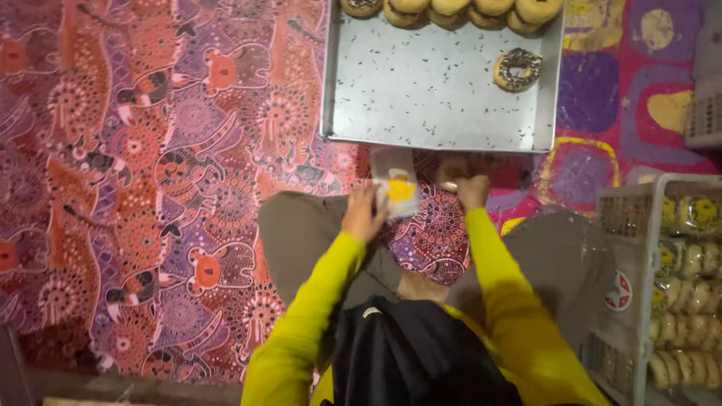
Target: The person sits on the floor and repeatedly picks donuts from a metal tray, places them into small plastic bags, and arranges the bags in a white plastic crate. The person handles the donuts one at a time and continues until the tray is empty.
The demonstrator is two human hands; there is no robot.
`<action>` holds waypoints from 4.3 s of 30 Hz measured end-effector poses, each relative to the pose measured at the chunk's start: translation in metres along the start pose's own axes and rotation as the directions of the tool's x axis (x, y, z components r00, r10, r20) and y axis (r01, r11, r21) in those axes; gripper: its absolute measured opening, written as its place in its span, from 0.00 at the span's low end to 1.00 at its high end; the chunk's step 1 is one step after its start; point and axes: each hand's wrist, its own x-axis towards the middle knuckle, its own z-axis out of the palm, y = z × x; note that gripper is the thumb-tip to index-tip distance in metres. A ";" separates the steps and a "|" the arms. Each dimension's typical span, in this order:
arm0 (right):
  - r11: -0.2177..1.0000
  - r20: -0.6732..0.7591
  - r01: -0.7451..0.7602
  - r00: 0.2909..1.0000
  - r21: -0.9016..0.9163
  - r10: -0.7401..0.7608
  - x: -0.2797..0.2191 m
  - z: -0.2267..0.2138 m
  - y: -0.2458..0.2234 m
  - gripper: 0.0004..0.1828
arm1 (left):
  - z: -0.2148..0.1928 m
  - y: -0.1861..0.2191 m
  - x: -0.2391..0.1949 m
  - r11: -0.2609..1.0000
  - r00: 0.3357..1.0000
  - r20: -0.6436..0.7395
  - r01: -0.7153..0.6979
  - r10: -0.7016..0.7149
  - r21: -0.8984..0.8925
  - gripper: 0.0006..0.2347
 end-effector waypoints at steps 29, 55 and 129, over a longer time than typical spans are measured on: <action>0.114 0.549 0.819 0.473 -0.563 -0.689 0.112 0.074 -0.350 0.14 | -0.132 0.006 0.031 -0.438 0.908 0.078 -0.122 -0.411 -0.890 0.17; 0.493 0.057 0.736 0.531 0.463 -0.846 -0.175 -0.107 -0.151 0.43 | -0.036 0.167 0.008 -0.358 0.960 0.271 0.231 -0.065 -0.905 0.26; 0.623 0.510 0.638 0.759 -0.453 -0.406 0.005 0.143 -0.089 0.21 | 0.023 -0.023 0.099 0.802 0.903 0.276 0.112 -0.329 0.587 0.50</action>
